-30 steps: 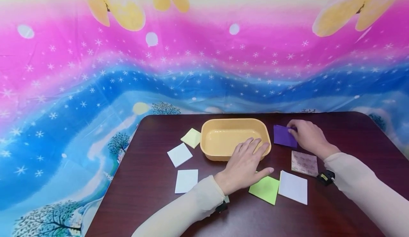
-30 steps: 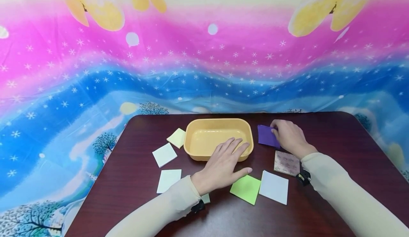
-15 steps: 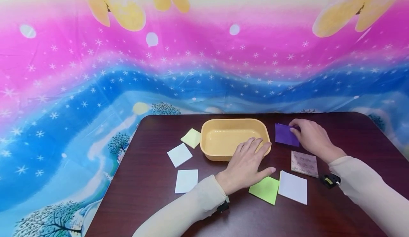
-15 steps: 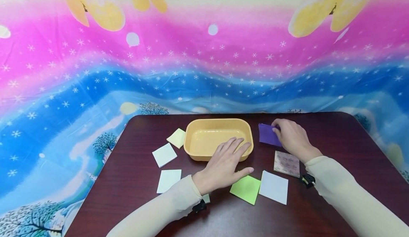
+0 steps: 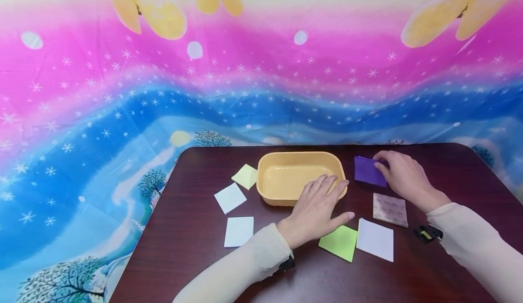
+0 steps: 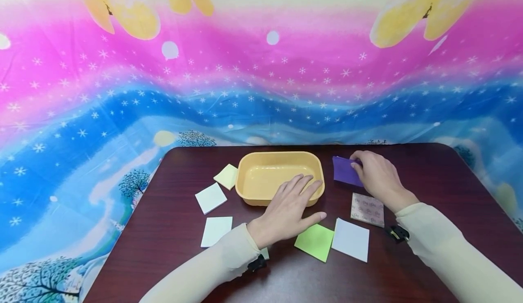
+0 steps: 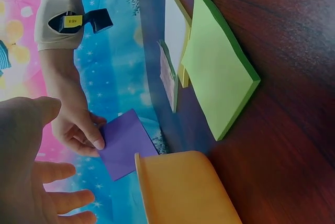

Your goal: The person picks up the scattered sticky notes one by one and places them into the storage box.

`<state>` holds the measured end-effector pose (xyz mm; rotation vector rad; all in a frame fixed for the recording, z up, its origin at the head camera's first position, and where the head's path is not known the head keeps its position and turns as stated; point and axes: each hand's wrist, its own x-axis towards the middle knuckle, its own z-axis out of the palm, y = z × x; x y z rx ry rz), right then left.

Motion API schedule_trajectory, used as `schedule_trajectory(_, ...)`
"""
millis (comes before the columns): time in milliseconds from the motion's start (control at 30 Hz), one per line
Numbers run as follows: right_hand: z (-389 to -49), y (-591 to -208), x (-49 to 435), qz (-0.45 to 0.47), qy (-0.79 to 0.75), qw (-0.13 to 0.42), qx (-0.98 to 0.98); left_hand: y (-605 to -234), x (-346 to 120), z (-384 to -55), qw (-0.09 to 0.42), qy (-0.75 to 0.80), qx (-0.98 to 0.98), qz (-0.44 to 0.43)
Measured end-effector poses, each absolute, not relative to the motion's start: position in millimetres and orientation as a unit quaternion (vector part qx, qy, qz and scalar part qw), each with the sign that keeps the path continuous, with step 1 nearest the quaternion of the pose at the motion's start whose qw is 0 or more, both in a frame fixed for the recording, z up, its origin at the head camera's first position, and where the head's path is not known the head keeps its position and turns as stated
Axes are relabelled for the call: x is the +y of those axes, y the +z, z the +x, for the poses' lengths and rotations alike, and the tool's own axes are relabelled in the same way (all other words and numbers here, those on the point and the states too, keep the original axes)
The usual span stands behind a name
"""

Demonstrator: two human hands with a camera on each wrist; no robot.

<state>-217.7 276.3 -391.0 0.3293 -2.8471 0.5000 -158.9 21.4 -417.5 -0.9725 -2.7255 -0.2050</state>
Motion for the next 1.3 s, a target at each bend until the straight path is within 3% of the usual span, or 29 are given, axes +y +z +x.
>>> schedule_trajectory(300, -209.3, -381.8, 274.5, 0.122, 0.170, 0.148, -0.966, -415.1, 26.7, -159.3, 0.124, -0.092, -0.928, -0.338)
schedule_trajectory(1300, -191.7, -361.3, 252.5, 0.155, 0.175, 0.183, -0.955, -410.2, 20.3, -165.6, 0.117, -0.122, -0.929, -0.329)
